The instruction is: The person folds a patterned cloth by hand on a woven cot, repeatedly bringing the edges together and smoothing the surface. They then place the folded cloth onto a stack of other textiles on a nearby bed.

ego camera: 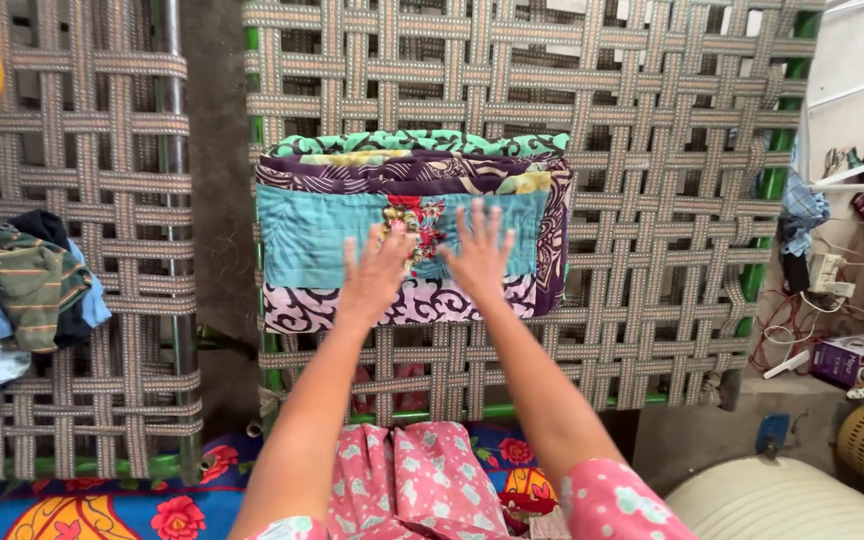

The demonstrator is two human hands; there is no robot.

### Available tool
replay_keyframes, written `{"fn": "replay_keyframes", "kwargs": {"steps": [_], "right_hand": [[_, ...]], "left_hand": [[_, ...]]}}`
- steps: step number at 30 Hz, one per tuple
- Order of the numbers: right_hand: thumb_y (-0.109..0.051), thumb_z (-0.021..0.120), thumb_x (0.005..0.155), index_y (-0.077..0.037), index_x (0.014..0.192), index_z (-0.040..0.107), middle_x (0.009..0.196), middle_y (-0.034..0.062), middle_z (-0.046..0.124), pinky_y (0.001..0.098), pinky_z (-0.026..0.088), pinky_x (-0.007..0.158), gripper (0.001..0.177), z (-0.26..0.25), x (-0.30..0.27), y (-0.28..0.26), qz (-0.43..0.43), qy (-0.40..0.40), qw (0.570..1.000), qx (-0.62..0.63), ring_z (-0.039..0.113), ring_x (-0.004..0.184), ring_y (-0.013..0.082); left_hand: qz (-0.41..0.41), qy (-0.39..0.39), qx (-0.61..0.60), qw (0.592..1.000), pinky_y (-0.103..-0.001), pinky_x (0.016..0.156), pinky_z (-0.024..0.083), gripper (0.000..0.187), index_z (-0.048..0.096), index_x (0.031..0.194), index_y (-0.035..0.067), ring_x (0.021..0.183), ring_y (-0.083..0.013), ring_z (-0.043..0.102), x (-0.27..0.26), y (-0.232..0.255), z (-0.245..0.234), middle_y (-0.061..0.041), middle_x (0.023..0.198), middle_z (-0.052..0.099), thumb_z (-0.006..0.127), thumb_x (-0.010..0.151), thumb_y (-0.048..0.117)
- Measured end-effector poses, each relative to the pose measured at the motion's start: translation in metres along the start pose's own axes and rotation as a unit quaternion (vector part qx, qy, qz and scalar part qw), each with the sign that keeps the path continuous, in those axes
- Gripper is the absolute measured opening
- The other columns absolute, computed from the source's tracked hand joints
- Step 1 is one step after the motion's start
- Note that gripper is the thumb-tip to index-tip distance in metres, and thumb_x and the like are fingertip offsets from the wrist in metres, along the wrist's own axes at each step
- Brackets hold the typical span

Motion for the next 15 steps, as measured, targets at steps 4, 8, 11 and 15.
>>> {"fn": "replay_keyframes", "kwargs": {"steps": [4, 8, 11, 15], "right_hand": [[-0.075, 0.047, 0.094, -0.031, 0.165, -0.001, 0.173, 0.0004, -0.012, 0.0637, -0.003, 0.121, 0.097, 0.026, -0.002, -0.015, 0.015, -0.120, 0.993, 0.005, -0.015, 0.157, 0.0302], [-0.084, 0.044, 0.087, -0.034, 0.165, 0.000, 0.173, -0.0035, -0.009, 0.0638, -0.006, 0.122, 0.102, 0.018, 0.006, 0.023, 0.032, -0.151, 0.988, -0.006, -0.015, 0.157, 0.0275], [-0.088, 0.042, 0.084, -0.035, 0.166, 0.004, 0.175, -0.0071, -0.005, 0.0625, -0.004, 0.125, 0.104, 0.018, 0.009, 0.064, 0.042, -0.145, 0.988, -0.025, -0.012, 0.160, 0.0234], [-0.089, 0.042, 0.080, -0.030, 0.166, 0.004, 0.174, -0.0052, -0.004, 0.0597, -0.005, 0.124, 0.111, 0.016, 0.025, 0.094, 0.044, -0.108, 0.993, -0.032, -0.011, 0.159, 0.0233]], "left_hand": [[0.092, -0.041, 0.146, 0.984, -0.060, 0.124, 0.004, 0.075, 0.017, 0.164, 0.040, 0.159, -0.0245, 0.005, 0.020, 0.035, 0.007, 0.005, 0.174, 0.008, 0.057, 0.101, 0.038], [0.114, -0.212, 0.181, 0.954, -0.067, 0.122, 0.006, 0.077, 0.015, 0.156, 0.049, 0.157, -0.0184, 0.005, 0.042, 0.014, -0.034, 0.010, 0.172, 0.004, 0.059, 0.093, 0.056], [0.096, -0.227, 0.183, 0.952, -0.080, 0.115, 0.005, 0.090, 0.015, 0.157, 0.055, 0.160, -0.0203, 0.004, 0.052, -0.042, -0.026, 0.012, 0.173, 0.006, 0.064, 0.083, 0.068], [0.040, -0.168, 0.190, 0.966, -0.078, 0.113, 0.006, 0.111, 0.012, 0.155, 0.053, 0.157, -0.0286, 0.001, 0.075, -0.078, -0.060, 0.006, 0.171, 0.004, 0.075, 0.067, 0.074]]}}
Point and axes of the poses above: each hand's wrist, its own x-axis towards the middle knuckle, its own z-axis out of the palm, y = z × x, the point moved 3 cm from there along x, towards the middle knuckle
